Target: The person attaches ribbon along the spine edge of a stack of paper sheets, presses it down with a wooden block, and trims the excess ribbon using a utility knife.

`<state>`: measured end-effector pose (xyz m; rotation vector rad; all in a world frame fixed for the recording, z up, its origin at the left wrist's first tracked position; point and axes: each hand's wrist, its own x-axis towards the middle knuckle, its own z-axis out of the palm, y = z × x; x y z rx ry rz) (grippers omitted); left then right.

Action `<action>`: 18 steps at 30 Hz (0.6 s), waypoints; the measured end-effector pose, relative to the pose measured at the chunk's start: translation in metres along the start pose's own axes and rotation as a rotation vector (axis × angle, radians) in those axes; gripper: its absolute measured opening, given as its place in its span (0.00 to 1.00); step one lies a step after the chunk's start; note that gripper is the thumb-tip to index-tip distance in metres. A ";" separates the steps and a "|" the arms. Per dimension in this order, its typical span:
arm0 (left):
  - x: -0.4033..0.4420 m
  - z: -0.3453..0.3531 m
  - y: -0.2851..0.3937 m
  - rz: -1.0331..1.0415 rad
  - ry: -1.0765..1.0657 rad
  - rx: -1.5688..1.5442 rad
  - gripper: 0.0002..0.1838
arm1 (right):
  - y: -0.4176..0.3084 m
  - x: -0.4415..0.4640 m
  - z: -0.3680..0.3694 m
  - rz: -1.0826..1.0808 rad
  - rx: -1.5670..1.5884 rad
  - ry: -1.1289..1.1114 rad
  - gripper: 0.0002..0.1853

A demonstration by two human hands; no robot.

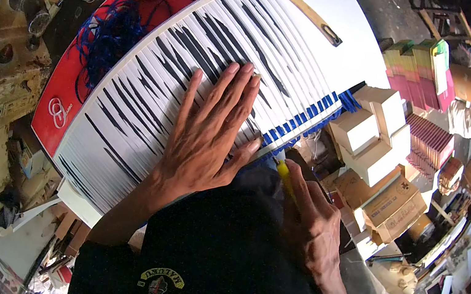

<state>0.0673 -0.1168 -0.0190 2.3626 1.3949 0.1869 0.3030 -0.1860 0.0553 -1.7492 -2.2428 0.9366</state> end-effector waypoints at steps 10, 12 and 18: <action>0.003 0.000 0.005 -0.037 0.006 0.048 0.40 | -0.016 -0.003 -0.015 0.161 -0.040 -0.173 0.37; 0.002 0.001 0.006 -0.029 0.008 0.054 0.40 | -0.013 0.002 -0.008 0.143 -0.118 -0.184 0.35; -0.005 -0.001 -0.001 -0.004 -0.012 -0.001 0.43 | -0.003 -0.027 -0.020 0.146 -0.131 -0.155 0.33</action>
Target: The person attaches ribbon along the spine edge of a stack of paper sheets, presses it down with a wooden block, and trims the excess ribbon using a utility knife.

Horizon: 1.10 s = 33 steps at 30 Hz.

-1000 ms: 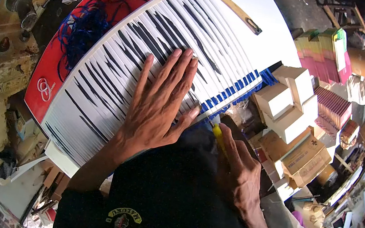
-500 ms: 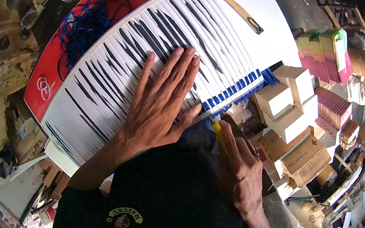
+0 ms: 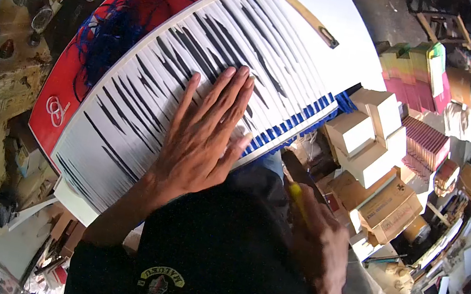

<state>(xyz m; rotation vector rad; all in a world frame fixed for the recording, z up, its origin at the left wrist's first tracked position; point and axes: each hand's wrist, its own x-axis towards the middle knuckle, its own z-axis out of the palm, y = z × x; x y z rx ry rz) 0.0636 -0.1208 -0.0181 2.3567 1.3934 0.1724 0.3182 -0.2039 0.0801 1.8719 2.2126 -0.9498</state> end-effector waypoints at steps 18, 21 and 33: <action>-0.003 -0.002 0.001 0.007 -0.016 0.033 0.44 | -0.013 0.017 0.034 -0.078 0.130 0.183 0.41; -0.004 -0.001 0.000 0.008 -0.002 0.043 0.42 | -0.016 0.020 0.032 -0.033 0.125 0.139 0.40; -0.008 0.003 -0.003 0.003 0.013 0.037 0.43 | 0.006 0.004 0.027 0.018 -0.016 -0.026 0.39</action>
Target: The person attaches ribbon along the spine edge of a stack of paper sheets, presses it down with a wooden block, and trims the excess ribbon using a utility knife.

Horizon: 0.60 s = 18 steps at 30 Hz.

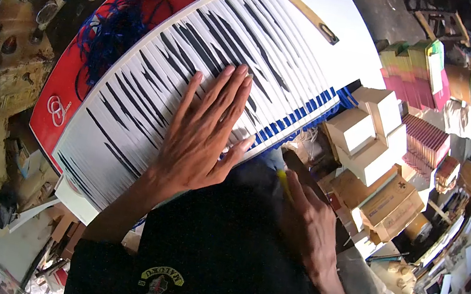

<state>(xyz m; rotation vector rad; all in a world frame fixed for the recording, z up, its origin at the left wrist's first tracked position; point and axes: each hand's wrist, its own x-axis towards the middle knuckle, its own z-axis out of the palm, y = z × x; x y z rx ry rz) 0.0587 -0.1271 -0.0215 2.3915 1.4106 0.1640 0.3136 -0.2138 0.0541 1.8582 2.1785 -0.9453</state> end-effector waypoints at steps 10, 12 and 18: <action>-0.007 -0.003 0.001 -0.011 -0.048 0.043 0.45 | -0.018 0.012 0.002 -0.140 0.209 0.202 0.44; -0.007 -0.002 0.001 -0.001 -0.031 0.034 0.44 | -0.018 0.014 0.006 -0.177 0.242 0.226 0.44; -0.006 -0.004 0.002 -0.004 -0.028 0.022 0.44 | -0.018 0.014 0.008 -0.161 0.204 0.219 0.42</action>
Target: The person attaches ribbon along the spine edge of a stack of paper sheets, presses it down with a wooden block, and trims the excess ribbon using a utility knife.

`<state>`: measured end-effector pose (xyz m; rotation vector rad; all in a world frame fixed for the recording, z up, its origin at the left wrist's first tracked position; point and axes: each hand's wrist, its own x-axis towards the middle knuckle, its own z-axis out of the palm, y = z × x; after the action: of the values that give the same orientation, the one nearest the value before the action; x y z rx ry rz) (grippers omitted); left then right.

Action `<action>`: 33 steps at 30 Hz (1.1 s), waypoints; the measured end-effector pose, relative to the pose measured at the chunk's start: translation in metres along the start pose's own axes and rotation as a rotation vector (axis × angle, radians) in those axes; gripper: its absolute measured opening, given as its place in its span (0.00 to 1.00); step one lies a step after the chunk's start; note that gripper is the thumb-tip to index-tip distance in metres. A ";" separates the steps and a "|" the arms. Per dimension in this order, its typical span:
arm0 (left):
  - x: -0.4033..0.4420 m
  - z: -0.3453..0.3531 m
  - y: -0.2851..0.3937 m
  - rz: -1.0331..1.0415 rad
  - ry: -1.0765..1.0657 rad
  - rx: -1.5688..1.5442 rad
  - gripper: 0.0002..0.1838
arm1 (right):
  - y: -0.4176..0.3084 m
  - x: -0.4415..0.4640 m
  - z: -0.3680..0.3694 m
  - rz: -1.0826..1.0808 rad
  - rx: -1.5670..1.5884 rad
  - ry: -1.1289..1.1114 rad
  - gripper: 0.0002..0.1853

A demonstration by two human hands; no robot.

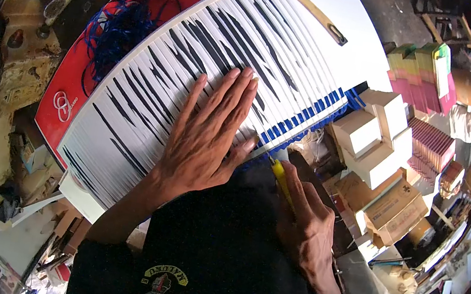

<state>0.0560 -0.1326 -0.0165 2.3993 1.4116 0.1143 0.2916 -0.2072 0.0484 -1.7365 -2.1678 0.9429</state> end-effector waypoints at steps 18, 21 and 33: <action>0.000 0.000 0.000 0.023 0.065 -0.103 0.43 | -0.003 0.000 -0.001 -0.008 -0.039 0.004 0.41; -0.001 0.002 -0.001 0.013 0.037 -0.070 0.44 | -0.004 0.002 -0.002 -0.013 -0.013 0.008 0.40; 0.000 0.002 0.001 0.003 0.031 -0.040 0.42 | -0.011 0.002 -0.003 0.090 -0.041 -0.066 0.38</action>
<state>0.0570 -0.1331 -0.0177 2.3770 1.4062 0.1796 0.2838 -0.2055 0.0574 -1.8618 -2.1795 0.9982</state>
